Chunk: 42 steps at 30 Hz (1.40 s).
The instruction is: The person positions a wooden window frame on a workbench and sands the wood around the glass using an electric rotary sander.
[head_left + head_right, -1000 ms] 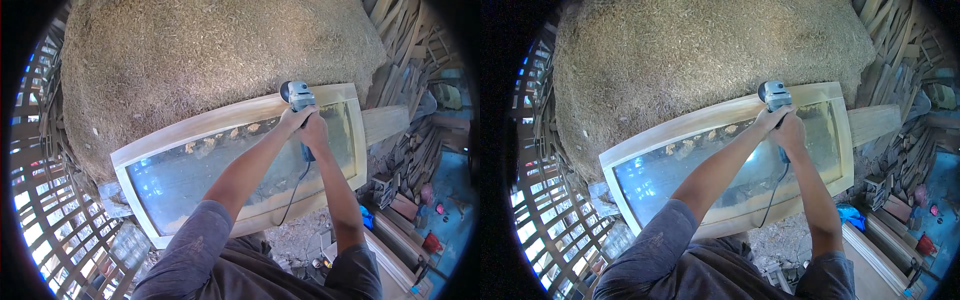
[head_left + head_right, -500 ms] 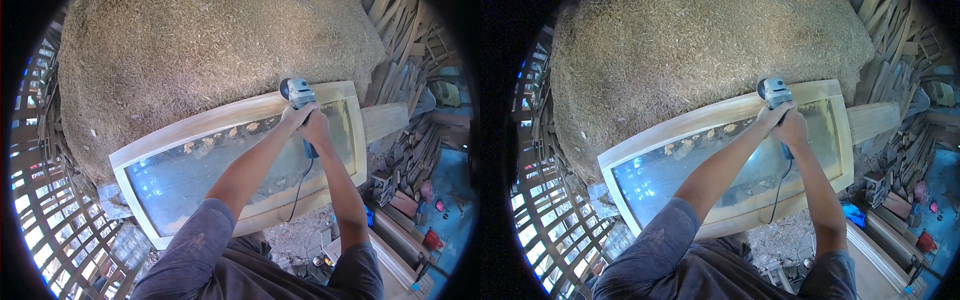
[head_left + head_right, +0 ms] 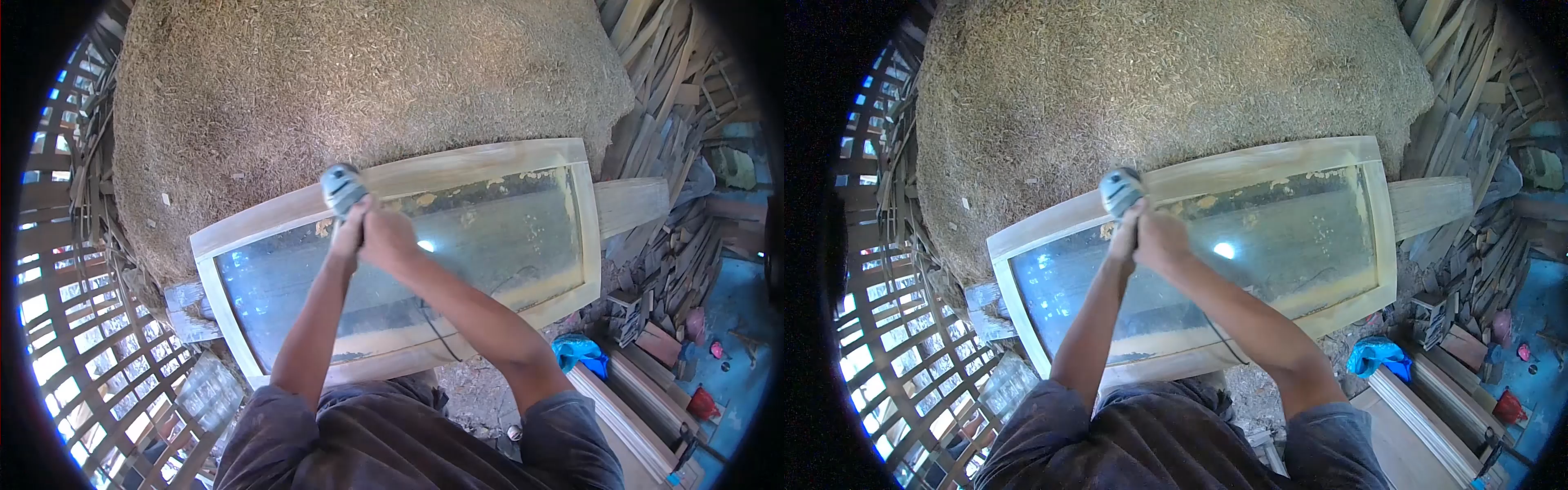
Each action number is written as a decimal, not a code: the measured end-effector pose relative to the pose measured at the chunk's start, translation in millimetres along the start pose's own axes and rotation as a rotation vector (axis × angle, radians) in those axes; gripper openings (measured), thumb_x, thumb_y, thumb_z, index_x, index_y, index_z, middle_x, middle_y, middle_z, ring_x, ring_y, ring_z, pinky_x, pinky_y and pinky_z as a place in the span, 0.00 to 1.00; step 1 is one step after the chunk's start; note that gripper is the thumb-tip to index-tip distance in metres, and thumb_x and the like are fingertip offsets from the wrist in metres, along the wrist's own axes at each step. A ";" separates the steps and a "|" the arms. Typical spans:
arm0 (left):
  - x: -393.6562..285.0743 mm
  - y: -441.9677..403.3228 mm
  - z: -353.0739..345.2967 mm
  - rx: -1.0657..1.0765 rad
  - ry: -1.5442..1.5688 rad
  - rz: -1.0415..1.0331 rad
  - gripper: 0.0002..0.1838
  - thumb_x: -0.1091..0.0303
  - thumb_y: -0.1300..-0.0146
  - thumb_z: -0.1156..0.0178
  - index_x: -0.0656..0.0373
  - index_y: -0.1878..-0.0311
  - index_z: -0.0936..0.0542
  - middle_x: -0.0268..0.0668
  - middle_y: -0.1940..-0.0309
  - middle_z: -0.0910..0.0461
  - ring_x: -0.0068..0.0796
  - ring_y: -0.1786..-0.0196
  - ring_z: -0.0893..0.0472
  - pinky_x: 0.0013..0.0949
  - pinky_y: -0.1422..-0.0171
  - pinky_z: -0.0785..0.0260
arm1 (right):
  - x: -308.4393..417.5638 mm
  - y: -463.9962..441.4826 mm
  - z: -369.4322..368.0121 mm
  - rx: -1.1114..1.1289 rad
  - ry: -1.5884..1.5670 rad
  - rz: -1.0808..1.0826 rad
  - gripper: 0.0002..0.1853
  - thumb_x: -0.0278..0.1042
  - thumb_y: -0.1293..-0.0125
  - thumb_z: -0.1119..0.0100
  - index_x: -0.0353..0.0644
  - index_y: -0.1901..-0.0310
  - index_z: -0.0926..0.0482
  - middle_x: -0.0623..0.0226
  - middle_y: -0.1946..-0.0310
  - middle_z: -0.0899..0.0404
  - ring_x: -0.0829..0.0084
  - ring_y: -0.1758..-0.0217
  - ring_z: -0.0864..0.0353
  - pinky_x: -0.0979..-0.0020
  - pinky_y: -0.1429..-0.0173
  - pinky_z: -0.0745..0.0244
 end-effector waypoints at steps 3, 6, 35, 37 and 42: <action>-5.9 6.6 8.2 -0.011 0.077 0.032 0.39 0.37 0.42 0.30 0.57 0.36 0.23 0.39 0.46 0.17 0.32 0.43 0.19 0.39 0.35 0.28 | 11.1 1.1 -4.0 -0.037 -0.018 0.100 0.16 0.39 0.52 0.27 0.36 0.67 0.17 0.48 0.72 0.15 0.48 0.66 0.12 0.51 0.58 0.17; 9.7 -7.2 -26.7 -0.033 -0.085 0.045 0.43 0.36 0.45 0.28 0.58 0.35 0.23 0.38 0.45 0.17 0.33 0.43 0.19 0.38 0.36 0.28 | -15.7 4.1 29.0 0.082 -0.014 -0.013 0.18 0.41 0.49 0.28 0.35 0.64 0.19 0.47 0.70 0.14 0.47 0.64 0.12 0.50 0.57 0.17; 1.3 33.4 87.5 -0.157 0.053 0.002 0.40 0.38 0.45 0.27 0.61 0.39 0.21 0.40 0.48 0.17 0.33 0.47 0.17 0.40 0.40 0.25 | 85.7 16.0 -34.8 0.320 -0.033 0.052 0.18 0.36 0.48 0.29 0.35 0.59 0.20 0.45 0.67 0.14 0.47 0.61 0.12 0.50 0.55 0.16; -9.9 41.4 126.3 -0.162 0.106 -0.028 0.40 0.37 0.44 0.28 0.61 0.39 0.21 0.41 0.48 0.17 0.34 0.48 0.16 0.41 0.41 0.24 | 122.0 15.0 -51.7 0.254 0.018 0.125 0.23 0.35 0.49 0.28 0.31 0.54 0.22 0.44 0.65 0.14 0.47 0.60 0.11 0.51 0.53 0.15; -14.7 38.5 138.3 -0.148 0.170 -0.008 0.38 0.37 0.43 0.28 0.61 0.41 0.20 0.42 0.49 0.16 0.35 0.51 0.14 0.40 0.46 0.21 | 125.9 9.2 -71.4 0.098 0.011 0.153 0.18 0.38 0.49 0.30 0.32 0.62 0.18 0.42 0.71 0.15 0.47 0.64 0.12 0.50 0.58 0.16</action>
Point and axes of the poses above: each hand's wrist, its own y-axis away from the middle knuckle, its own z-axis out of the back of the hand, x = y × z, the point moved 1 cm from there along -y, towards the middle knuckle
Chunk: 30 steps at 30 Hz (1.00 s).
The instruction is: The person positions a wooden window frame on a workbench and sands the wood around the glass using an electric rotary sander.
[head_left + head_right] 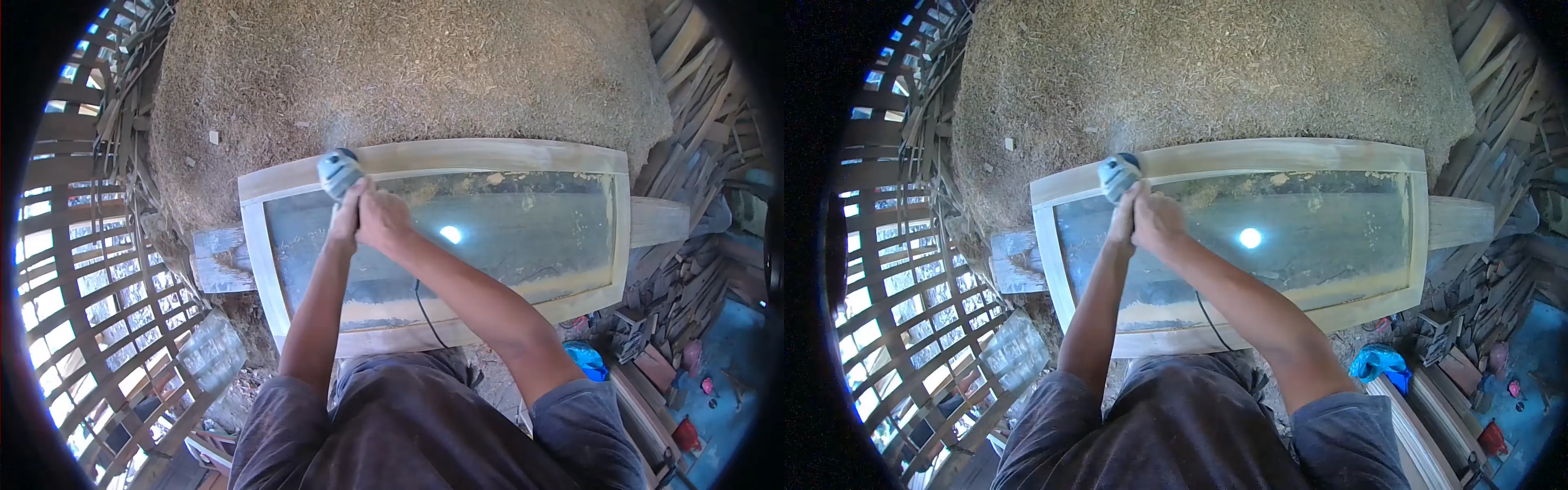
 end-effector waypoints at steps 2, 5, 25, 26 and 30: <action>14.3 -2.7 -35.9 0.020 -0.121 -0.030 0.37 0.39 0.43 0.28 0.61 0.42 0.19 0.41 0.49 0.16 0.32 0.49 0.16 0.38 0.42 0.23 | -27.0 8.2 23.8 0.128 -0.006 -0.104 0.19 0.41 0.47 0.30 0.33 0.60 0.19 0.43 0.69 0.15 0.48 0.62 0.12 0.49 0.57 0.17; 46.7 -6.3 -98.8 0.121 -0.144 0.038 0.36 0.41 0.44 0.25 0.60 0.42 0.18 0.38 0.49 0.16 0.28 0.47 0.18 0.35 0.40 0.26 | -81.0 31.5 51.9 0.016 -0.025 -0.248 0.19 0.45 0.44 0.32 0.37 0.59 0.18 0.44 0.67 0.14 0.44 0.61 0.13 0.47 0.55 0.18; 128.9 -17.2 -308.8 0.408 -0.504 0.078 0.42 0.32 0.56 0.25 0.64 0.51 0.12 0.46 0.54 0.12 0.37 0.49 0.12 0.37 0.44 0.22 | -263.7 92.1 153.6 -0.171 0.053 -0.500 0.34 0.42 0.46 0.28 0.34 0.43 0.32 0.39 0.63 0.15 0.37 0.55 0.15 0.46 0.51 0.21; 125.5 -8.2 -313.4 0.405 -0.498 0.084 0.46 0.29 0.60 0.26 0.65 0.51 0.13 0.49 0.54 0.13 0.39 0.48 0.12 0.38 0.44 0.22 | -267.7 96.0 153.9 -0.169 0.052 -0.537 0.33 0.41 0.46 0.28 0.33 0.44 0.31 0.39 0.63 0.15 0.37 0.55 0.15 0.46 0.52 0.20; 120.2 -8.9 -291.6 0.395 -0.481 0.069 0.41 0.34 0.55 0.25 0.64 0.51 0.13 0.47 0.54 0.12 0.37 0.49 0.13 0.37 0.44 0.22 | -240.9 90.1 146.5 -0.187 0.033 -0.511 0.30 0.41 0.46 0.29 0.33 0.46 0.27 0.39 0.66 0.15 0.37 0.57 0.15 0.45 0.53 0.20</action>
Point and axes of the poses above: each hand's wrist, its own y-axis away from the middle knuckle, its own z-axis out of the back of the hand, x = y × z, the point moved 1 cm from there along -y, towards the middle knuckle
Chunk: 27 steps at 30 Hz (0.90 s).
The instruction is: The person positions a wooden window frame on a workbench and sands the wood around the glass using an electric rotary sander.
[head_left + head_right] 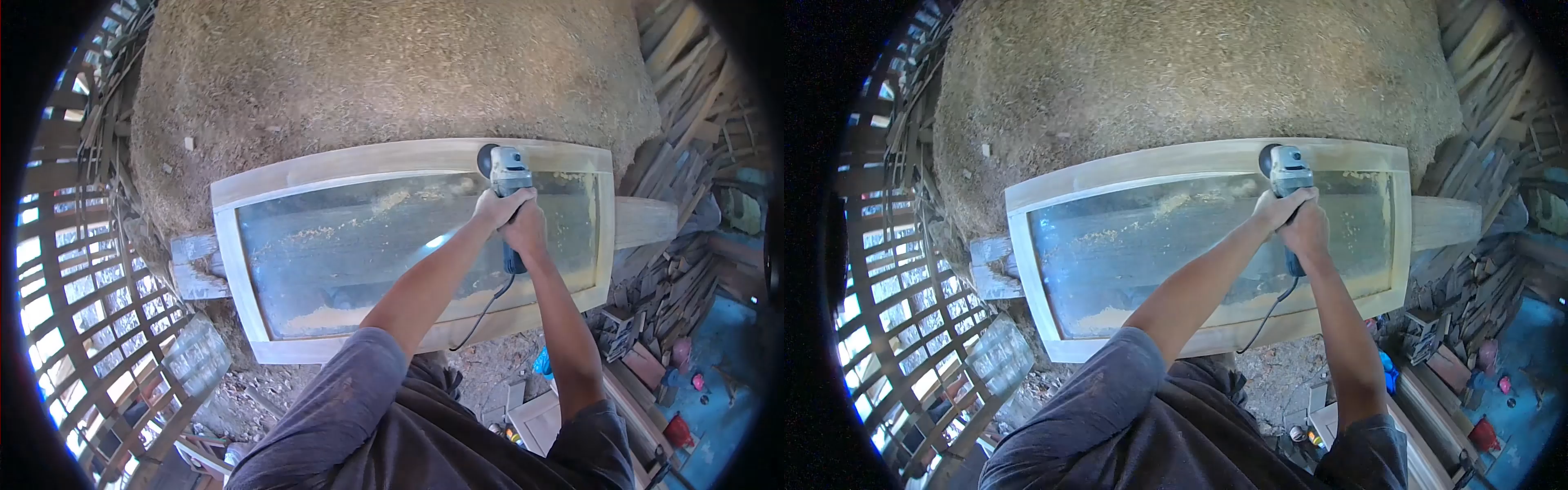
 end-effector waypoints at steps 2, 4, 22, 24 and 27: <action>6.1 15.6 38.3 -0.025 0.276 -0.107 0.34 0.40 0.49 0.24 0.62 0.51 0.13 0.43 0.55 0.12 0.32 0.51 0.13 0.36 0.45 0.23 | 36.7 7.4 -20.5 0.002 0.050 0.100 0.28 0.41 0.46 0.30 0.33 0.48 0.26 0.40 0.67 0.15 0.38 0.59 0.15 0.45 0.54 0.20; 16.5 28.9 87.8 -0.061 0.304 -0.129 0.31 0.43 0.47 0.25 0.60 0.51 0.13 0.40 0.55 0.13 0.29 0.52 0.14 0.36 0.45 0.23 | 84.8 21.6 -37.0 0.069 0.020 0.161 0.26 0.41 0.46 0.30 0.33 0.50 0.24 0.40 0.67 0.15 0.38 0.59 0.15 0.45 0.54 0.20; 43.2 165.8 383.4 -0.404 0.495 -0.093 0.38 0.39 0.43 0.28 0.62 0.41 0.19 0.41 0.48 0.16 0.32 0.48 0.16 0.38 0.41 0.24 | 345.3 103.8 -179.4 0.280 0.066 0.481 0.15 0.36 0.50 0.28 0.35 0.64 0.17 0.45 0.66 0.14 0.47 0.59 0.11 0.51 0.52 0.15; 39.6 140.8 357.8 -0.373 0.400 -0.103 0.39 0.39 0.44 0.27 0.62 0.41 0.19 0.41 0.48 0.15 0.31 0.48 0.16 0.38 0.41 0.24 | 319.8 93.6 -157.7 0.257 0.043 0.431 0.14 0.37 0.49 0.29 0.35 0.65 0.17 0.45 0.66 0.14 0.47 0.60 0.11 0.50 0.52 0.16; 25.2 105.4 285.6 -0.231 0.337 -0.087 0.40 0.38 0.48 0.24 0.61 0.41 0.18 0.38 0.48 0.15 0.30 0.48 0.16 0.37 0.40 0.25 | 258.5 70.4 -120.3 0.171 0.031 0.335 0.15 0.41 0.47 0.30 0.36 0.66 0.16 0.44 0.68 0.14 0.44 0.61 0.12 0.47 0.53 0.17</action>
Point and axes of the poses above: each hand's wrist, its own y-axis away from the middle knuckle, its own z-axis out of the back of the hand, x = y × z, the point moved 1 cm from there along -y, towards the middle knuckle
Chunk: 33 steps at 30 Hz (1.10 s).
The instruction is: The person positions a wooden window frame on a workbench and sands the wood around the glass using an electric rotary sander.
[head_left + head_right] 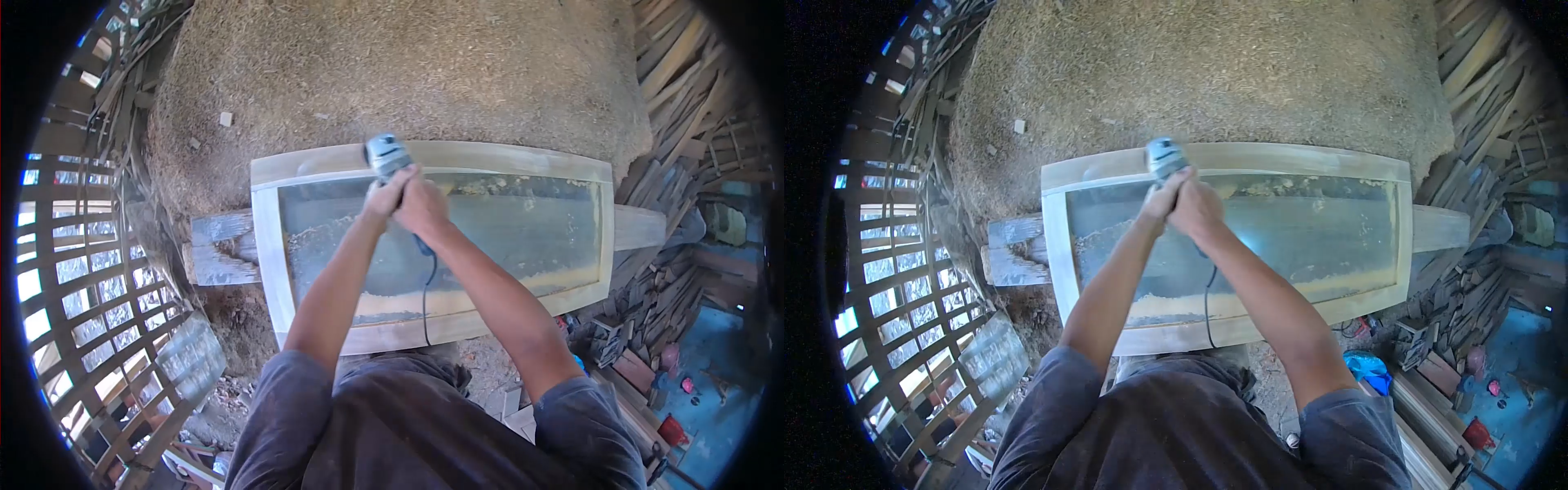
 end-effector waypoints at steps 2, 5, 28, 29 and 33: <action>0.5 6.3 -59.6 0.031 -0.048 -0.032 0.39 0.38 0.49 0.24 0.61 0.43 0.17 0.38 0.49 0.15 0.30 0.48 0.16 0.37 0.40 0.25 | -48.4 4.4 22.5 -0.039 -0.003 -0.045 0.18 0.43 0.46 0.30 0.34 0.63 0.17 0.42 0.67 0.14 0.42 0.60 0.13 0.46 0.54 0.18; 22.2 -7.5 -126.4 0.057 -0.046 0.031 0.37 0.39 0.48 0.24 0.60 0.45 0.15 0.38 0.50 0.14 0.30 0.49 0.16 0.36 0.41 0.24 | -105.7 13.6 54.3 -0.059 0.003 -0.100 0.23 0.44 0.46 0.30 0.32 0.57 0.20 0.41 0.66 0.14 0.41 0.59 0.13 0.45 0.53 0.18; 115.7 -59.0 -455.1 0.232 -0.402 0.070 0.38 0.34 0.53 0.26 0.61 0.50 0.12 0.43 0.53 0.12 0.36 0.48 0.13 0.37 0.43 0.22 | -418.4 41.5 192.5 -0.189 -0.040 -0.281 0.31 0.42 0.46 0.29 0.33 0.45 0.29 0.40 0.62 0.15 0.39 0.55 0.15 0.44 0.51 0.21; 112.2 -56.0 -454.4 0.236 -0.390 0.084 0.40 0.32 0.55 0.27 0.61 0.51 0.12 0.45 0.53 0.12 0.37 0.48 0.13 0.38 0.43 0.22 | -422.9 43.0 191.3 -0.196 -0.017 -0.302 0.31 0.42 0.45 0.29 0.33 0.45 0.29 0.41 0.62 0.15 0.39 0.56 0.14 0.45 0.52 0.21; 105.9 -51.7 -403.8 0.210 -0.286 0.023 0.38 0.34 0.52 0.26 0.60 0.50 0.12 0.44 0.54 0.12 0.36 0.50 0.12 0.37 0.43 0.23 | -373.4 39.1 174.3 -0.200 -0.037 -0.250 0.29 0.42 0.45 0.29 0.34 0.46 0.26 0.41 0.63 0.15 0.39 0.57 0.15 0.45 0.54 0.20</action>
Point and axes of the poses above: each hand's wrist, its own y-axis away from the middle knuckle, its own z-axis out of the back of the hand, x = y × z, the point moved 1 cm from there along -y, towards the middle knuckle
